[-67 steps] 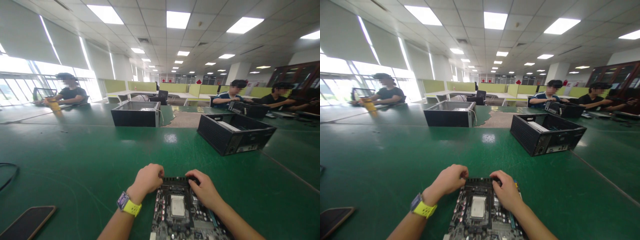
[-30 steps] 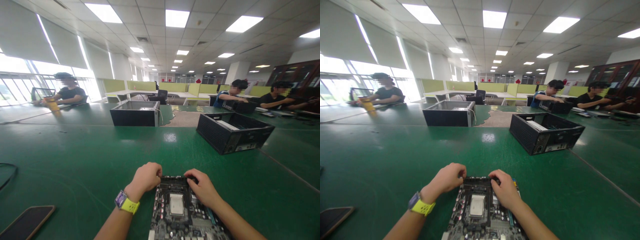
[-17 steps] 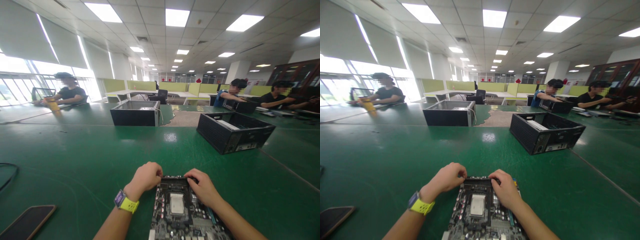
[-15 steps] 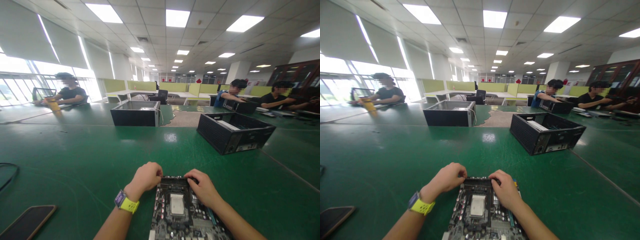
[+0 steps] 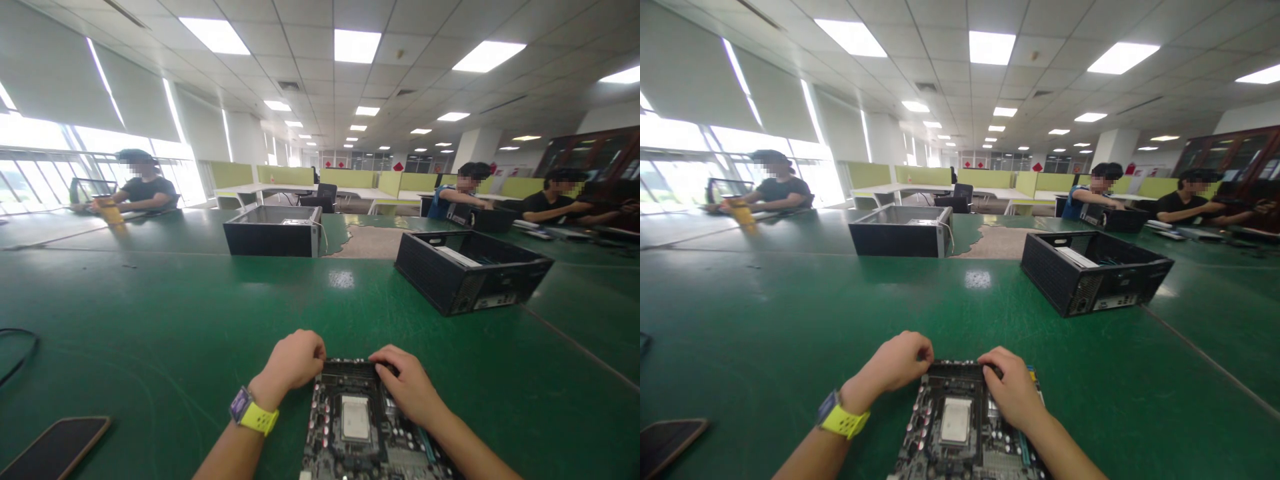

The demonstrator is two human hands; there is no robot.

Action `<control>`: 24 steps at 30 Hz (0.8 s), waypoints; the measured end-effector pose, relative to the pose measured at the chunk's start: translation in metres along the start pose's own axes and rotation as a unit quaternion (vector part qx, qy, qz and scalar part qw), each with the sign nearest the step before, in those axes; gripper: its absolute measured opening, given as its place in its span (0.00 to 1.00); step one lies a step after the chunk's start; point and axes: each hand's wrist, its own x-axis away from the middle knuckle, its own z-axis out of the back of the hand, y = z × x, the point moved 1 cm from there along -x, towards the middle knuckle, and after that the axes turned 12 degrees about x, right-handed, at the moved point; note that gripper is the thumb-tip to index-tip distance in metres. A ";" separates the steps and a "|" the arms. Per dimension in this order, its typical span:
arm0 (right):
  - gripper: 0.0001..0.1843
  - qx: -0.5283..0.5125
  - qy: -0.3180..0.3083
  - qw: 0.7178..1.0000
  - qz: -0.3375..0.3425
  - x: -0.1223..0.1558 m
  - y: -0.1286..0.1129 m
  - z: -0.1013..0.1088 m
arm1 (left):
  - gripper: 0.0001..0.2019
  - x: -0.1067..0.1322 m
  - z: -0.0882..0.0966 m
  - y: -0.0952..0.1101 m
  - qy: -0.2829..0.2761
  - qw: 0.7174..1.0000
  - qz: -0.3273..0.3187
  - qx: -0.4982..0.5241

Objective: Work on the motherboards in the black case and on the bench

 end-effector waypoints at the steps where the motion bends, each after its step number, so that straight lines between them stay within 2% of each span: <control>1: 0.12 0.000 0.001 1.000 -0.001 0.000 0.000 0.000 | 0.09 0.000 0.000 0.000 0.000 1.000 0.000 0.001; 24: 0.12 0.009 0.004 1.000 -0.007 0.000 -0.002 0.002 | 0.11 0.003 0.003 0.001 -0.011 1.000 -0.002 0.008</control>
